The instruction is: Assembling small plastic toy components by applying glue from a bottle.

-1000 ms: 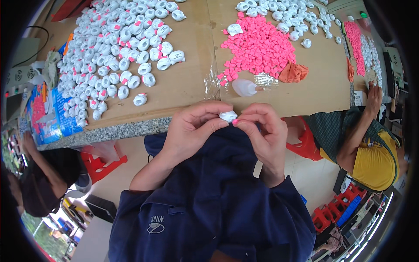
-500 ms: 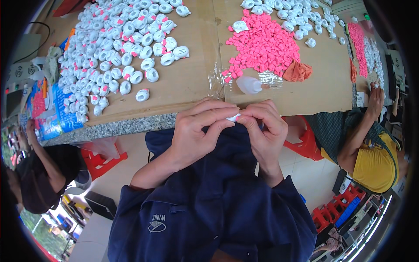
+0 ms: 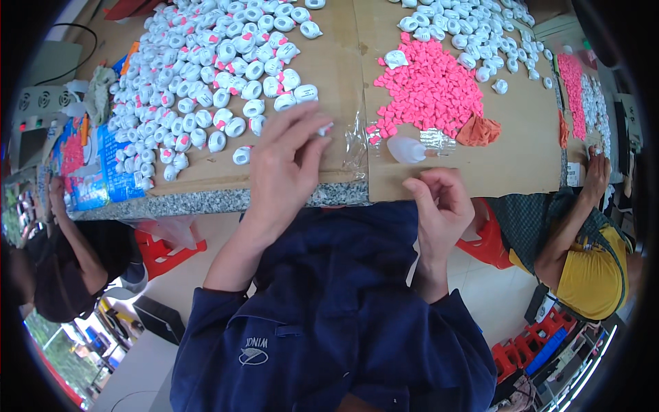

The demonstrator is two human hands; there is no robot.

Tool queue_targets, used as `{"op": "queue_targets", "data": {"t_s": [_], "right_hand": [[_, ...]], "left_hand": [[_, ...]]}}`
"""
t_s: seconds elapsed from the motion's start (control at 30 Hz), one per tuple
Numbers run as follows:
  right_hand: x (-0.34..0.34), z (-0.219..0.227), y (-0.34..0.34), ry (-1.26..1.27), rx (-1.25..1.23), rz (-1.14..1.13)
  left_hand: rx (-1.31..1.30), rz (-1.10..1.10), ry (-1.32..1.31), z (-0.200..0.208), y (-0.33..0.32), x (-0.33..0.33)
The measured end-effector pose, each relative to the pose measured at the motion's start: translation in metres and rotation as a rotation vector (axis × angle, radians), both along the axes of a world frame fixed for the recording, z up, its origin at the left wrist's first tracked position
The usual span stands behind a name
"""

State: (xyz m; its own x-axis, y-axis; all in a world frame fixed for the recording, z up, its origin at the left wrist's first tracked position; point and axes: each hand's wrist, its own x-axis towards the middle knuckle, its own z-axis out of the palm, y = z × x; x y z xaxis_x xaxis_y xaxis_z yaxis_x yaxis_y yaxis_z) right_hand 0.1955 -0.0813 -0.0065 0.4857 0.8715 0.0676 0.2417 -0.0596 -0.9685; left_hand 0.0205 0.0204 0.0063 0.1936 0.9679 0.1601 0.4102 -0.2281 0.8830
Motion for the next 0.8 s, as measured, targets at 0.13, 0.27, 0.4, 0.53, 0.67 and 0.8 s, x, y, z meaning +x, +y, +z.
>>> {"op": "queue_targets", "data": {"t_s": [0.13,0.27,0.4,0.53,0.67,0.8], "right_hand": [[0.001,0.003,0.018,-0.114,0.029,-0.035],[-0.001,0.0,0.03,-0.331,0.069,0.053],[-0.001,0.007,0.026,-0.364,0.071,0.082],[0.003,0.001,0.018,-0.058,0.213,0.042],[0.007,0.013,0.003,0.144,0.183,0.13],[0.014,0.014,-0.004,0.075,0.217,0.204]], "left_hand": [[0.449,-0.082,0.31,0.01,0.035,0.016],[0.607,-0.259,0.256,0.0,0.077,0.06],[0.572,-0.399,0.247,-0.016,0.104,0.078],[0.329,-0.403,0.189,0.009,0.091,0.07],[-0.471,-0.312,-0.535,0.026,0.041,0.031],[-0.691,-0.271,-0.791,0.007,0.003,0.0]]}}
